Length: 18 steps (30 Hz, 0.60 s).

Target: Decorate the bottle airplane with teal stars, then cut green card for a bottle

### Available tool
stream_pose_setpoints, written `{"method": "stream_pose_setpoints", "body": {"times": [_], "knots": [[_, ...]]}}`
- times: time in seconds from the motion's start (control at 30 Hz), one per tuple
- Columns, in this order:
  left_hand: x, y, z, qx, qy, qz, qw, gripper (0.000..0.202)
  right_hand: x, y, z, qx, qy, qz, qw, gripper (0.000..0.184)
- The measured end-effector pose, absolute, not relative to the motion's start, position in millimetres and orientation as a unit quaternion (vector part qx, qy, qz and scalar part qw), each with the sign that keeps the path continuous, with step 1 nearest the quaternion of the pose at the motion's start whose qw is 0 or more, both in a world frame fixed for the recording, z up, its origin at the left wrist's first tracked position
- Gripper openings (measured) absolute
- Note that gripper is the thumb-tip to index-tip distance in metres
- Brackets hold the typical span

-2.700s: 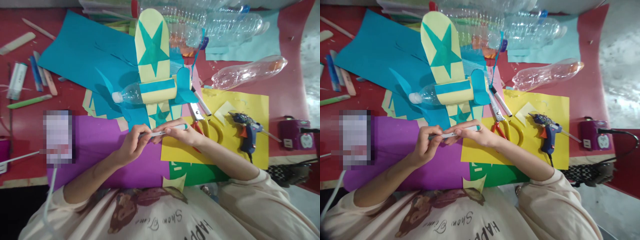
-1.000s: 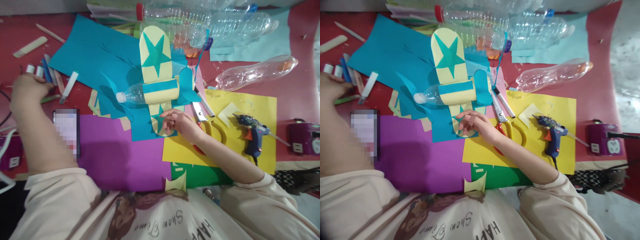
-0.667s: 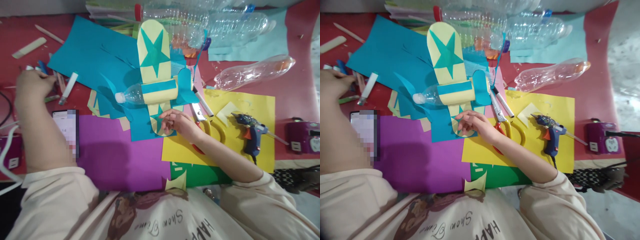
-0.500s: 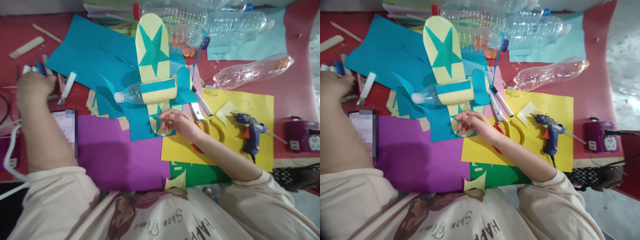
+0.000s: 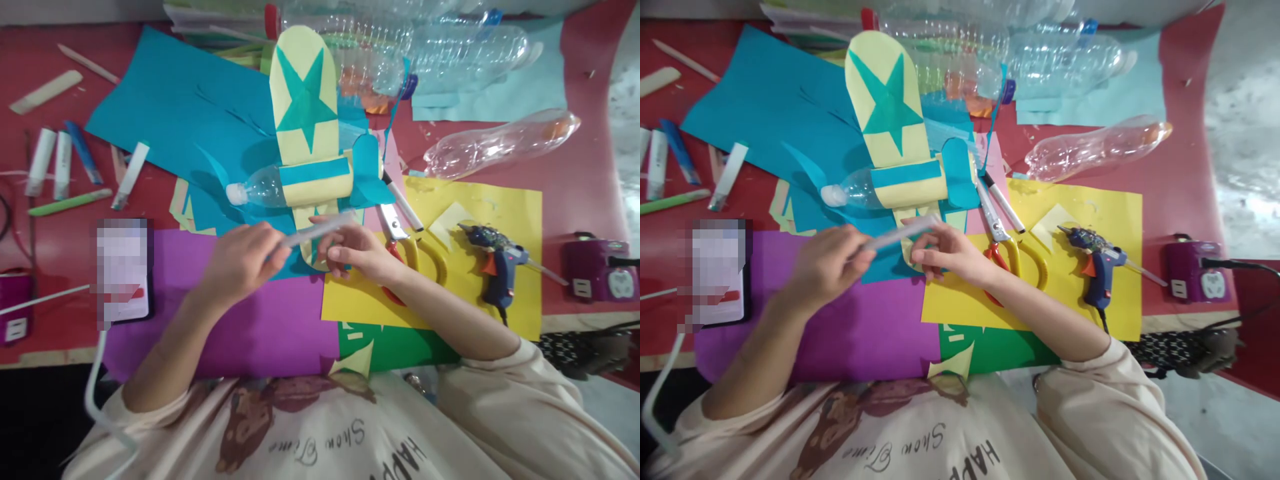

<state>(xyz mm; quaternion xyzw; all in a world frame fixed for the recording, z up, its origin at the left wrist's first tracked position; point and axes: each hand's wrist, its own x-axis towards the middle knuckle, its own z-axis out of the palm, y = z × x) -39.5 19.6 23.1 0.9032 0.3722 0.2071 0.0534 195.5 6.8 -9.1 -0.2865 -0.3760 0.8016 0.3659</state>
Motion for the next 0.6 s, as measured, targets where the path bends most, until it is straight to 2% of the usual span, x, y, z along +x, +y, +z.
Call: {"method": "stream_pose_setpoints", "body": {"times": [0.17, 0.37, 0.43, 0.53, 0.6], "knots": [[-11, 10, 6, 0.906, 0.364, 0.199, 0.081, 0.033, 196, 7, -12, -0.304, -0.383, 0.776, 0.397, 0.029], [-22, 16, 3, 0.897, 0.386, 0.197, 0.084, 0.031, 194, 9, -12, -0.314, -0.398, 0.767, 0.392, 0.035], [-45, 24, 5, 0.839, 0.475, 0.259, 0.052, 0.029, 194, 9, -11, -0.314, -0.386, 0.772, 0.396, 0.041], [-92, 42, 0, 0.631, 0.637, 0.444, -0.001, 0.021, 195, 9, -9, -0.327, -0.374, 0.775, 0.391, 0.041], [-121, 58, -11, 0.540, 0.686, 0.480, 0.078, 0.010, 194, 9, -8, -0.340, -0.374, 0.774, 0.382, 0.038]]}}
